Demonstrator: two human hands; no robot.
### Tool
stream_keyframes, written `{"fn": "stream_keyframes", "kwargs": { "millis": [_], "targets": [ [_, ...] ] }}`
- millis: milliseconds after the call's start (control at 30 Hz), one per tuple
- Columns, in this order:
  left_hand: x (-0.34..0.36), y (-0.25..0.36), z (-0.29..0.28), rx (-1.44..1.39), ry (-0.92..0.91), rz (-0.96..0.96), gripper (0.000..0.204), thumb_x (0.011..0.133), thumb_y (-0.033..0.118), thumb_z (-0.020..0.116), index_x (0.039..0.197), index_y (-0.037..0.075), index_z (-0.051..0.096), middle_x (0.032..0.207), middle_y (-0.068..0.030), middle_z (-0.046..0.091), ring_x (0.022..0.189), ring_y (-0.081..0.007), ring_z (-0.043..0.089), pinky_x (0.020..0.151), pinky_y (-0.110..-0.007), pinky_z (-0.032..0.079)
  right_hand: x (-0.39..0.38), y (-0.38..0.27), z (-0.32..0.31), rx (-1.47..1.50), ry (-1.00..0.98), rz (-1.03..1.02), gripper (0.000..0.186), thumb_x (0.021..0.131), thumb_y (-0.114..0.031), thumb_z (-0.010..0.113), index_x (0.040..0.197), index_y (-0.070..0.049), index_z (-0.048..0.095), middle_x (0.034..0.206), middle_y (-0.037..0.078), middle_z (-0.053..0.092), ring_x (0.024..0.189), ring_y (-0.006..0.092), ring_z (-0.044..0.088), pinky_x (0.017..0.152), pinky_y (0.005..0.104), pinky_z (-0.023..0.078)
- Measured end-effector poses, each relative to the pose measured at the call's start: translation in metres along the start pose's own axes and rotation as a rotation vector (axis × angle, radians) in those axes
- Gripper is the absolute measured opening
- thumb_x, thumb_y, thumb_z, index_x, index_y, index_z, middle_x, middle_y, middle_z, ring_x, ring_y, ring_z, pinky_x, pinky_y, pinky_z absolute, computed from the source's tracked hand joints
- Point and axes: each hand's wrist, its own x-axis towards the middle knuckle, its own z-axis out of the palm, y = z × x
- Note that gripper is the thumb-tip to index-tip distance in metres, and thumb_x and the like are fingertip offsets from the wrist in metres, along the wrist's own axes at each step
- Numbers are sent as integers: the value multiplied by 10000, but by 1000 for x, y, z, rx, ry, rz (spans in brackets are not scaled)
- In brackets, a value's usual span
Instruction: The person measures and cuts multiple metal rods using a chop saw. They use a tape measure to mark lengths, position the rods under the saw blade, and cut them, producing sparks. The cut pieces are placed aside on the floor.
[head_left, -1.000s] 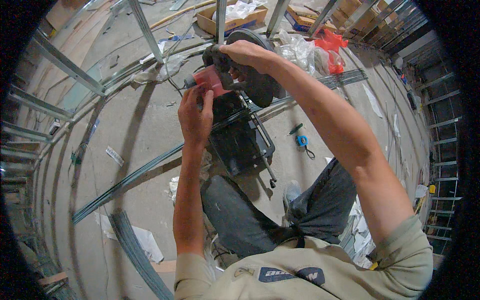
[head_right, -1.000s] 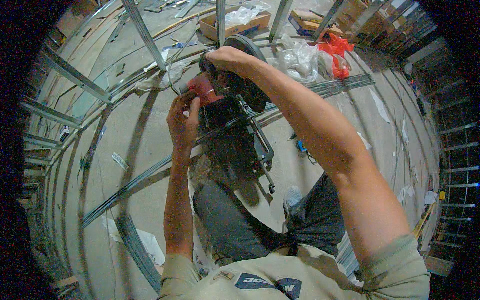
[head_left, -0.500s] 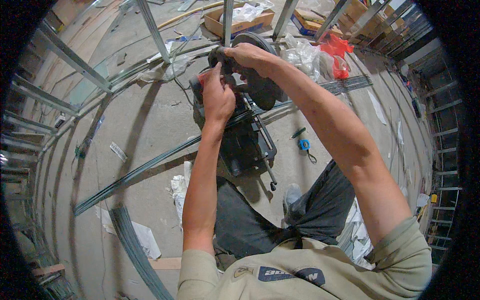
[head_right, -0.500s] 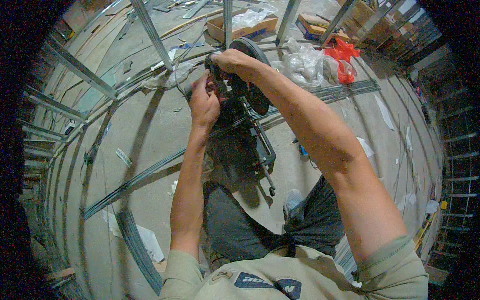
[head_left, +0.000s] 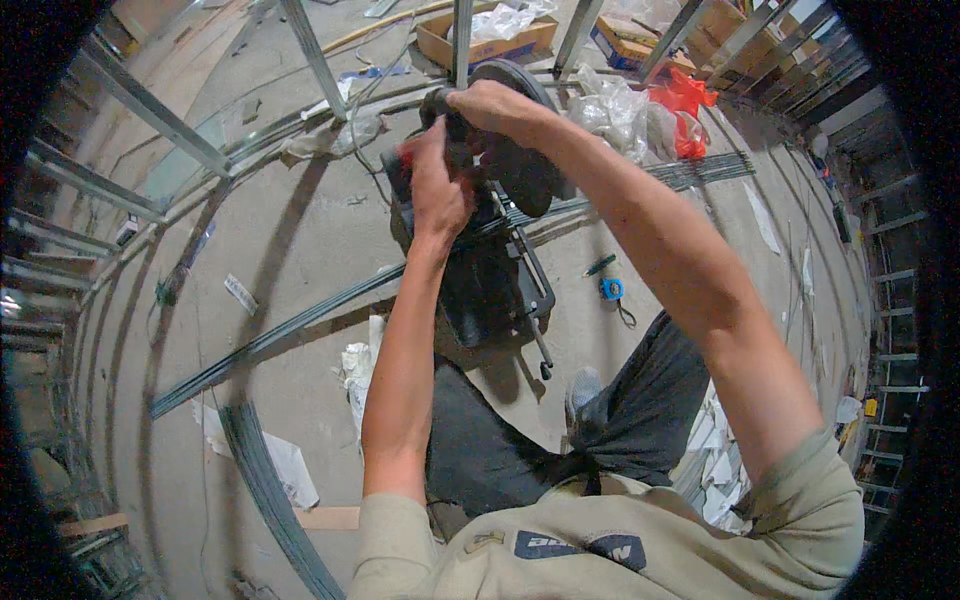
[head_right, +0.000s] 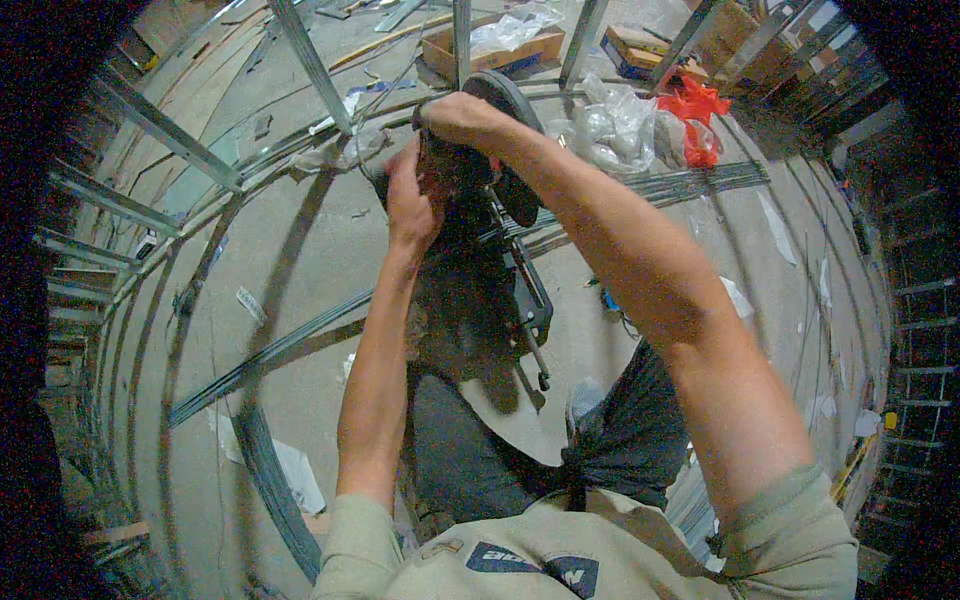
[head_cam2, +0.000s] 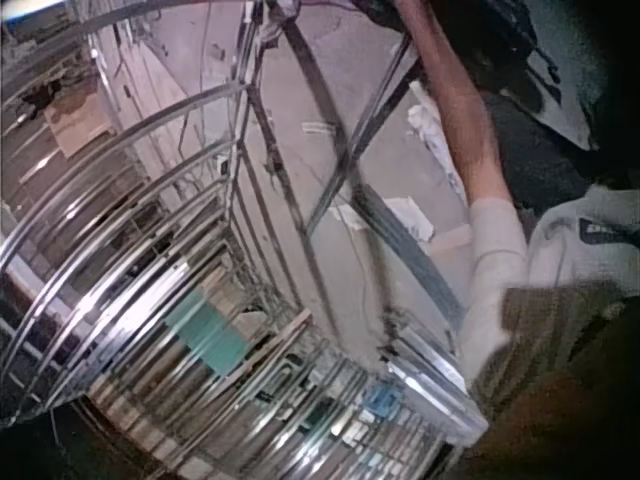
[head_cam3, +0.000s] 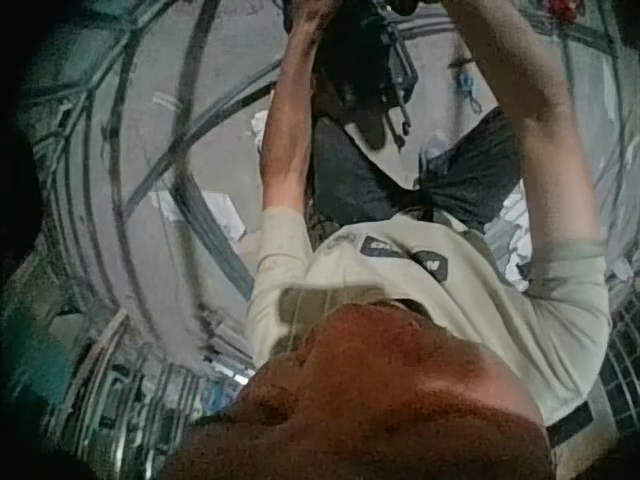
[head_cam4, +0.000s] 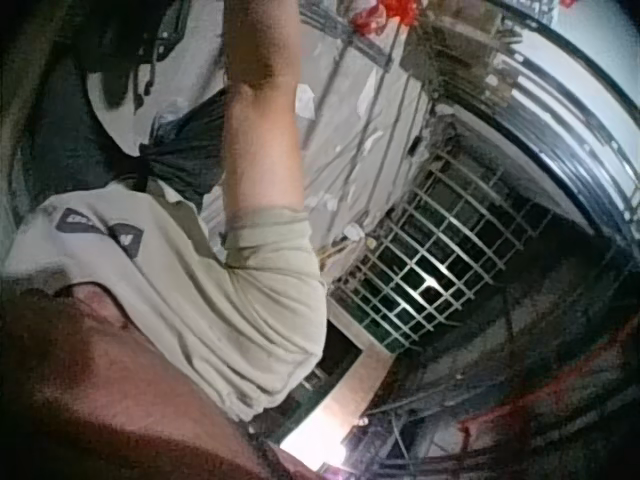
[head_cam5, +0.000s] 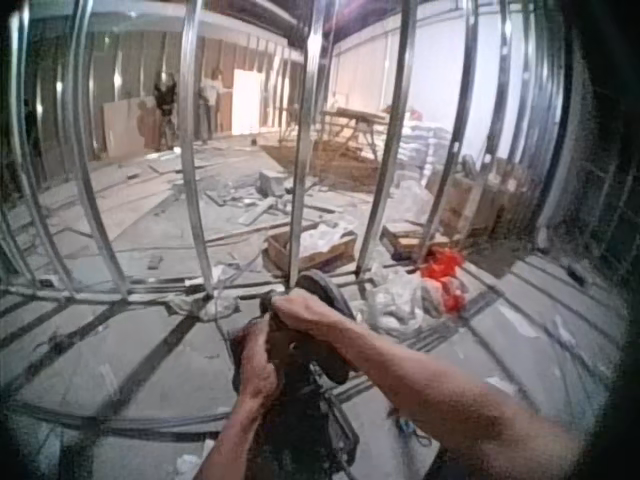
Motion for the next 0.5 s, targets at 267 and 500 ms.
{"fn": "stream_keyframes", "kwargs": {
  "millis": [267,500],
  "targets": [
    [-90,-44,-100,647,367,73,418,862,-18,558,1275,11,612,1155,-157,617,1044,-305,641,889,-402,538,-9,-11,13,-550,462,-222,525,934,-405,552,1250,11,610,1164,313,654,1132,444,635,953,504,515],
    [-176,-169,-168,1254,-234,-261,732,763,126,757,1433,69,468,1296,-184,545,1275,-383,482,1088,-496,381,-9,-5,17,-618,607,-576,480,964,-420,583,1216,-15,636,1087,281,676,1009,444,666,910,499,527]
  ]
}}
